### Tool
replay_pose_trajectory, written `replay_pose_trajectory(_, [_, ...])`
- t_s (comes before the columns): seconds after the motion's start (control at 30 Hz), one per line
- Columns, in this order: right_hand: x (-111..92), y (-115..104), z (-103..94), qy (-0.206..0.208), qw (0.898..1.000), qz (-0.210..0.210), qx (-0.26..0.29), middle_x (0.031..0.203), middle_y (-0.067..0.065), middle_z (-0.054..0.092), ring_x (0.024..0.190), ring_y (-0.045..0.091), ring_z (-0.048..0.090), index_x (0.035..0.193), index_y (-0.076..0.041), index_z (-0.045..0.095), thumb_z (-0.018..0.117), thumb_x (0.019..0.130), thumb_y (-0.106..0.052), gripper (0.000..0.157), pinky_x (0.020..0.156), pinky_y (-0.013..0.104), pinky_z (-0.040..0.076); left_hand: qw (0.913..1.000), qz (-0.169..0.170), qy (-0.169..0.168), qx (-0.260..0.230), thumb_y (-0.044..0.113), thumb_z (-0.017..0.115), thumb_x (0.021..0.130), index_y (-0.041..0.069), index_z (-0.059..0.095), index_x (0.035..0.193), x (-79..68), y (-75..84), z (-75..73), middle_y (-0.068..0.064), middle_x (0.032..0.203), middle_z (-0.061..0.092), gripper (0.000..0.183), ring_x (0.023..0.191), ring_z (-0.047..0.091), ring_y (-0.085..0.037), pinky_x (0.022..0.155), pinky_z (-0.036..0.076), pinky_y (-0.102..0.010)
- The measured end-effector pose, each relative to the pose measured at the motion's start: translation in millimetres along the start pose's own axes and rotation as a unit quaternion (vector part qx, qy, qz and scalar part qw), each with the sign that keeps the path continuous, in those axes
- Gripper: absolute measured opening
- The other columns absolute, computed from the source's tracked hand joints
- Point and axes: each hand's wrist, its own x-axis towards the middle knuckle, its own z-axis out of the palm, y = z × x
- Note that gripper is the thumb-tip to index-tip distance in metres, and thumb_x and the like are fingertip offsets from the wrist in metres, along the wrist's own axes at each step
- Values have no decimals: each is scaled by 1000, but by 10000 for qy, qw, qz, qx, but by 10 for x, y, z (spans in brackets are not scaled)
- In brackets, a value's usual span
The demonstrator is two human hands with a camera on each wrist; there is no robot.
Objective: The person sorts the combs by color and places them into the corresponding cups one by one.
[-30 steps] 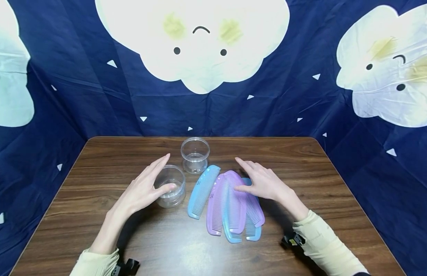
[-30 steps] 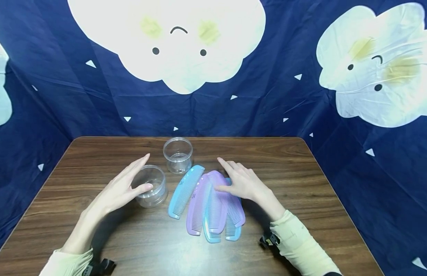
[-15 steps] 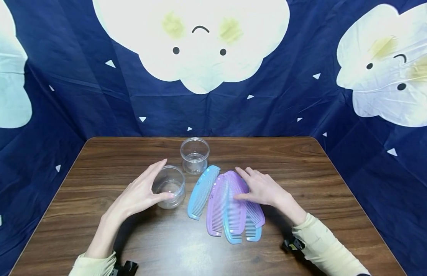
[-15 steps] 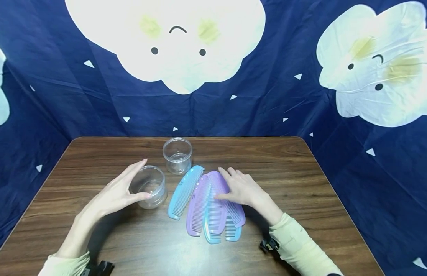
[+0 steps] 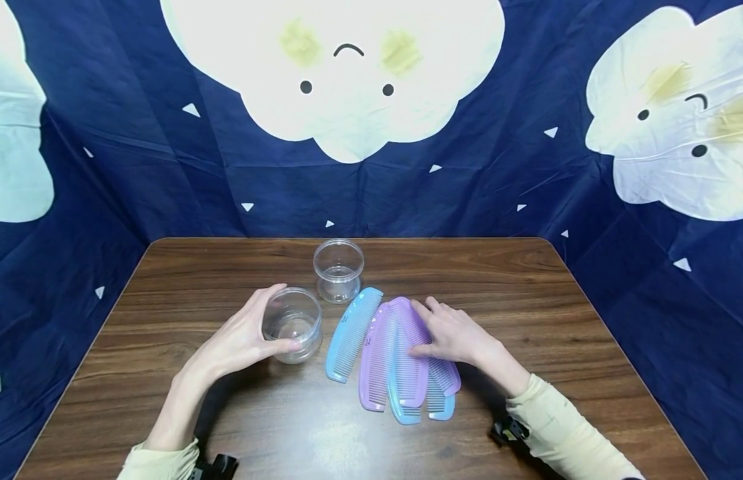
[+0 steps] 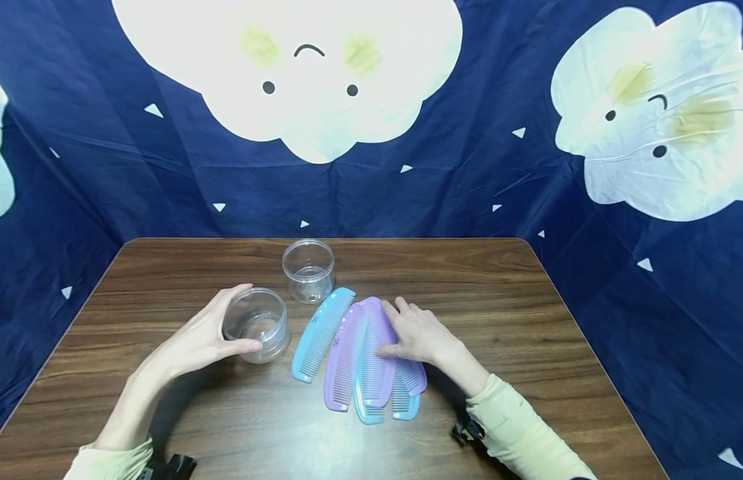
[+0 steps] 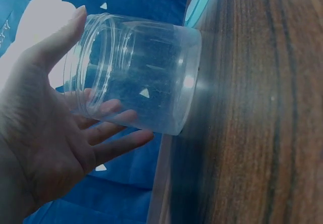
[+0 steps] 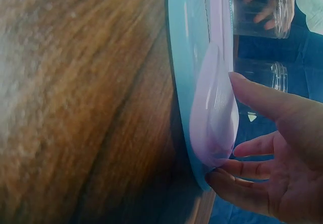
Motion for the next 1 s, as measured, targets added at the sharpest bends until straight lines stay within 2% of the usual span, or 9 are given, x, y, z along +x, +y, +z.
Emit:
replay_pose_trajectory(0.13, [8, -14, -14, -94, 9999, 65, 116, 126, 17, 57, 93, 31, 65, 153, -4, 45, 80, 81, -59, 97, 80, 50, 57, 10000, 16, -3, -70, 65, 83, 75, 17, 30, 159, -6, 6, 1, -10, 156, 42, 110, 139, 49, -32, 110, 44, -60])
replay_pose_trajectory(0.37, [27, -43, -53, -358, 9990, 179, 197, 117, 12, 55, 80, 21, 56, 152, -2, 44, 80, 83, -49, 91, 74, 43, 53, 10000, -41, -37, -75, 65, 82, 77, 18, 30, 159, -5, 13, -7, -10, 157, 41, 109, 140, 47, -32, 110, 43, -62])
replay_pose_trajectory(0.77, [40, -44, -78, -518, 9984, 139, 194, 119, 13, 56, 78, 22, 56, 154, -4, 44, 80, 80, -43, 91, 72, 43, 52, 9997, 109, 30, -204, 60, 85, 76, 21, 32, 159, -5, -22, -4, -9, 149, 45, 106, 134, 52, -30, 108, 45, -57])
replay_pose_trajectory(1.0, [22, -5, -129, -341, 9982, 183, 449, 117, 7, 56, 76, 17, 55, 154, -8, 43, 80, 78, -41, 91, 67, 35, 49, 9995, 87, -5, -302, 58, 86, 76, 19, 33, 158, 4, -17, -8, -10, 147, 45, 105, 134, 53, -31, 108, 46, -56])
